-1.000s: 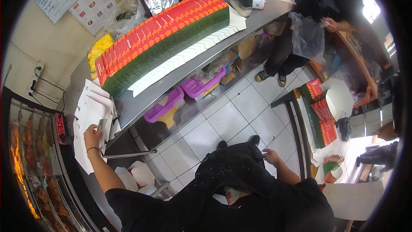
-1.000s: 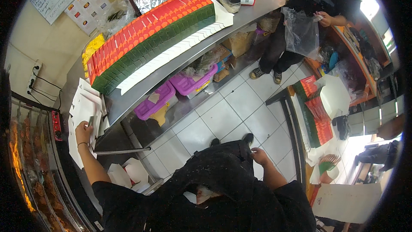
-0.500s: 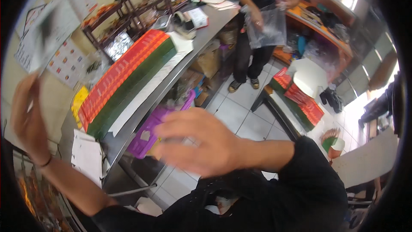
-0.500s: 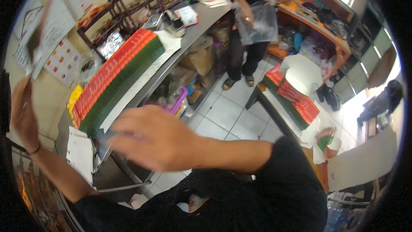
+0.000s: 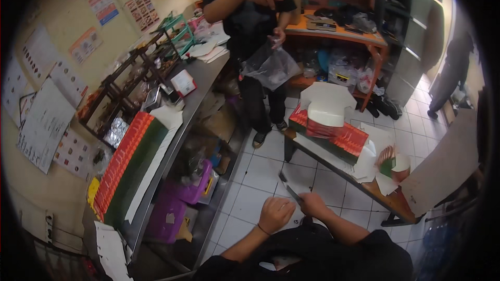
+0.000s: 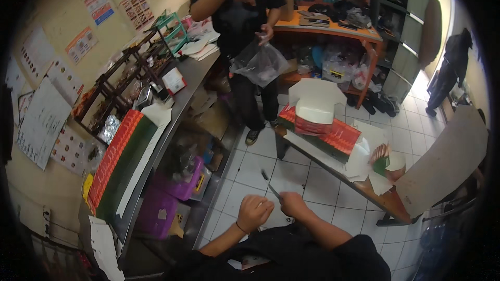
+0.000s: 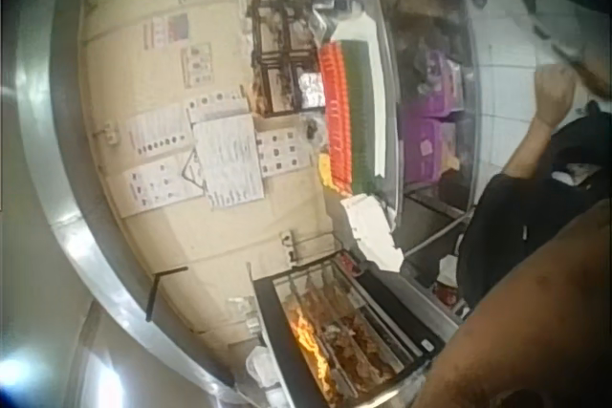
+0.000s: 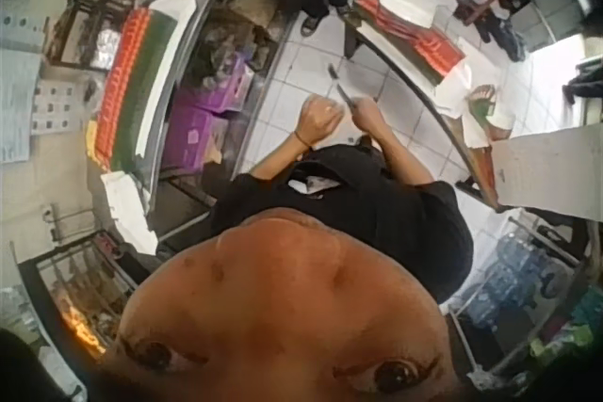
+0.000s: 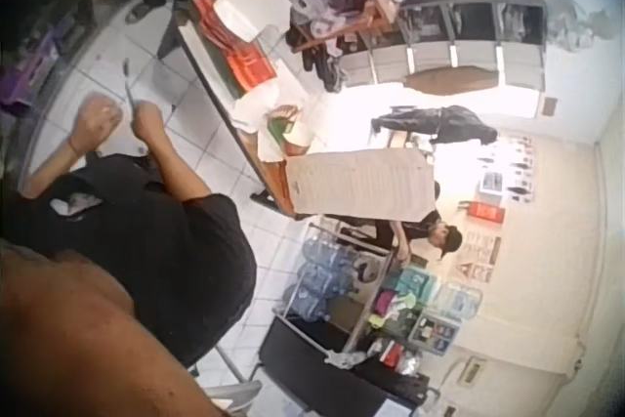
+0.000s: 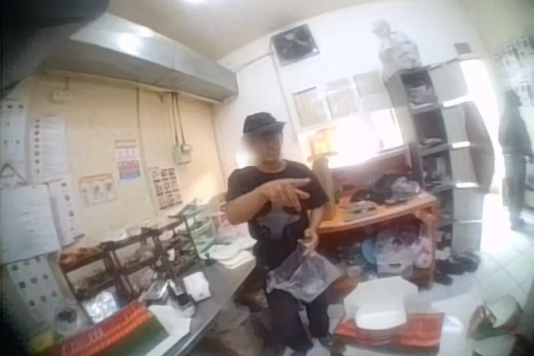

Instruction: The person assembles cardboard food boxes by hand, folding the flaps and stacking them on the counter.

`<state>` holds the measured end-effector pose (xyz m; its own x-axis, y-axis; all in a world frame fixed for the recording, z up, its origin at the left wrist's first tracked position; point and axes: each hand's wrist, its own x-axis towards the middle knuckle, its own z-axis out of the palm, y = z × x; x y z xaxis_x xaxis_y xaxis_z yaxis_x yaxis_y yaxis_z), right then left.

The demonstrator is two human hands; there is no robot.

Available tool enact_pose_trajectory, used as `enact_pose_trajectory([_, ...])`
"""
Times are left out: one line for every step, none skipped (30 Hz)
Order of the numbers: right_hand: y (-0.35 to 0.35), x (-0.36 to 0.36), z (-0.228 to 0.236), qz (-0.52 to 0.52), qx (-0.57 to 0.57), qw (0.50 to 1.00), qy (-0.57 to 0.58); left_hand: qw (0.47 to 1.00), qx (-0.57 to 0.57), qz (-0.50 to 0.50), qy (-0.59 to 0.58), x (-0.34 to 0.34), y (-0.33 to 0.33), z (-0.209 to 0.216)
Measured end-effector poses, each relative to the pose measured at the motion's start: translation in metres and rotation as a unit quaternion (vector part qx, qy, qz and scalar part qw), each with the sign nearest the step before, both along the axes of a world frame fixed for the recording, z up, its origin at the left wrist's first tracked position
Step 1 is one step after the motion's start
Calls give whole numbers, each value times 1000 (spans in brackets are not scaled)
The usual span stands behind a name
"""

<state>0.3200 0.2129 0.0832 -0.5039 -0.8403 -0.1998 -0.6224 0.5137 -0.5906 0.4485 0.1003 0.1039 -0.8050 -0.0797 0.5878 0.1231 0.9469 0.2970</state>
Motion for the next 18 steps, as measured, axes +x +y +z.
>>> enact_pose_trajectory([17,-10,-8,-8,-5,1000,1,995,85,25,-36,-1,11,-10])
enact_pose_trajectory([35,-19,-14,-79,-5,978,-193,996,80,17,-35,-6,20,-24])
enact_pose_trajectory([53,-26,-21,-145,-8,913,-381,985,152,62,-56,-11,27,-42])
enact_pose_trajectory([70,-33,-34,-161,-9,908,-386,965,228,101,-85,-21,31,-57])
enact_pose_trajectory([83,-41,-49,-188,-65,798,-569,965,230,86,-95,-33,32,-71])
enact_pose_trajectory([98,-45,-58,-201,-125,652,-720,955,267,42,-119,-46,38,-78])
enact_pose_trajectory([109,-51,-61,-211,-135,649,-718,943,301,-2,-142,-62,45,-70])
enact_pose_trajectory([118,-56,-62,-156,-125,619,-760,959,251,-7,-129,-73,51,-61])
enact_pose_trajectory([127,-61,-62,-100,-117,585,-796,959,249,-26,-132,-86,55,-43])
enact_pose_trajectory([137,-67,-61,-84,-144,561,-811,954,207,-91,-197,-99,55,-25])
enact_pose_trajectory([145,-71,-65,-95,-161,563,-805,940,160,-156,-258,-109,55,-11])
enact_pose_trajectory([152,-74,-73,-85,-135,590,-791,930,158,-218,-251,-118,58,-3])
enact_pose_trajectory([157,-74,-68,-77,-111,615,-777,924,149,-243,-255,-126,57,-1])
enact_pose_trajectory([162,-70,-63,-115,-130,614,-770,876,233,-289,-309,-133,56,-2])
enact_pose_trajectory([165,-69,-57,-136,-159,608,-766,812,310,-330,-367,-140,56,-4])
enact_pose_trajectory([171,-65,-52,-140,-164,630,-746,836,236,-358,-343,-149,57,-6])
enact_pose_trajectory([177,-63,-47,-151,-173,648,-726,850,223,-313,-360,-152,65,-5])
enact_pose_trajectory([183,-63,-39,-196,-223,629,-719,861,203,-278,-375,-156,73,-7])
